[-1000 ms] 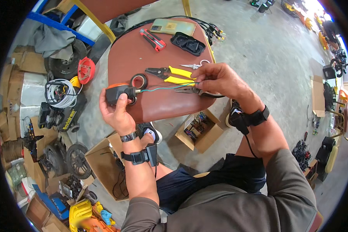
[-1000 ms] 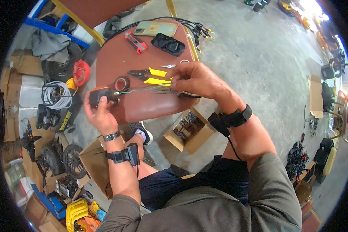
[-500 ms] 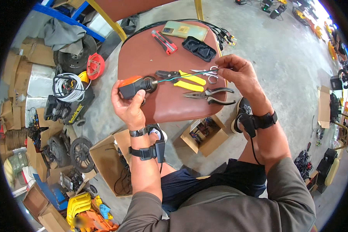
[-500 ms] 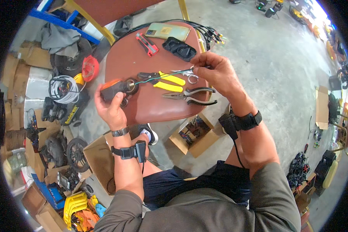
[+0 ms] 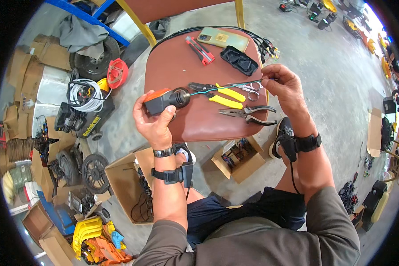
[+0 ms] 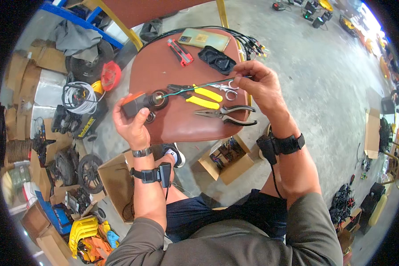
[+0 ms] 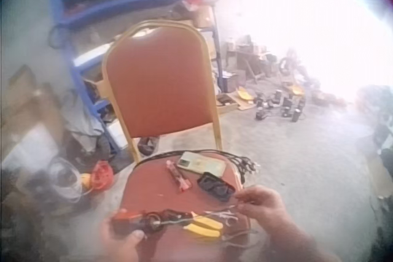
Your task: Repairing a motorcycle turn signal component by stripping and connecting electrical wires.
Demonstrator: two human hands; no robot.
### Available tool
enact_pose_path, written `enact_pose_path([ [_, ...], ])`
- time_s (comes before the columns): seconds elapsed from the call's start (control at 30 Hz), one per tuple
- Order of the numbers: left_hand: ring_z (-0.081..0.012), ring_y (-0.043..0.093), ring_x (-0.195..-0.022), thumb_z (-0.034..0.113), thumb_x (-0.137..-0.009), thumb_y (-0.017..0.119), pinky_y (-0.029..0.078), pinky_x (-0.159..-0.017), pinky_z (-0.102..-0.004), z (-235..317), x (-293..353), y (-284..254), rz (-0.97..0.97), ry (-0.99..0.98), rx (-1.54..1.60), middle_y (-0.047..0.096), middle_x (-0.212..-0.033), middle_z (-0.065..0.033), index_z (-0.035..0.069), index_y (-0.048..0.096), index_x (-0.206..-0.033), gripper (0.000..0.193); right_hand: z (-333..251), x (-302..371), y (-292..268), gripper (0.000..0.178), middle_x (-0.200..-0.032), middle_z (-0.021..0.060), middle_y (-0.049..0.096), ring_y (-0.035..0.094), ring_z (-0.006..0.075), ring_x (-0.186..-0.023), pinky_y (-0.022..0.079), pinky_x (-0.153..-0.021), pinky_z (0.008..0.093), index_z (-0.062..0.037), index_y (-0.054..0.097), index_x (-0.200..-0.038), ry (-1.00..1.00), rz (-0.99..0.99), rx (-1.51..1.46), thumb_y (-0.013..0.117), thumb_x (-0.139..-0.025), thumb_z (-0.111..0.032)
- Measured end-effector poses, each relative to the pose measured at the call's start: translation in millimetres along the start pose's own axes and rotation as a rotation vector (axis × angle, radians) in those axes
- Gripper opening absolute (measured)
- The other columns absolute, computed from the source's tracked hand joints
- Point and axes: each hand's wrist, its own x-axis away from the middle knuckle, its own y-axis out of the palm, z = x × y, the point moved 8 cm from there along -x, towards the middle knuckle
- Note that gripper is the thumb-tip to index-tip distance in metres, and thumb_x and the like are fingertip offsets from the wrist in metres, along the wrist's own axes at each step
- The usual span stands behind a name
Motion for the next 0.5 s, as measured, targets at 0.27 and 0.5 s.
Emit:
enact_pose_path([
  [0.27, -0.0254, 0.061, -0.106, -0.009, -0.070, 0.075, 0.060, -0.080, -0.0357, -6, -1, -1, 0.033, -0.082, 0.066, 0.054, -0.127, -0.0143, 0.002, 0.047, -0.129, 0.067, 12, -1, -5, 0.018, -0.089, 0.0037, 0.068, 0.063, 0.0077, -0.077, 0.051, -0.070, 0.0214, -0.0009, 0.067, -0.102, 0.065, -0.011, 0.062, 0.066, -0.085, 0.002],
  [0.5, -0.0246, 0.062, -0.104, -0.015, -0.071, 0.069, 0.062, -0.073, -0.0333, -8, -1, 5, -0.054, -0.041, 0.031, 0.052, -0.127, -0.0135, 0.005, 0.045, -0.131, 0.068, 9, 2, -4, 0.018, -0.093, 0.0048, 0.069, 0.065, 0.0091, -0.079, 0.051, -0.067, 0.0220, -0.0011, 0.067, -0.103, 0.032, 0.004, -0.061, 0.065, -0.085, 0.002],
])
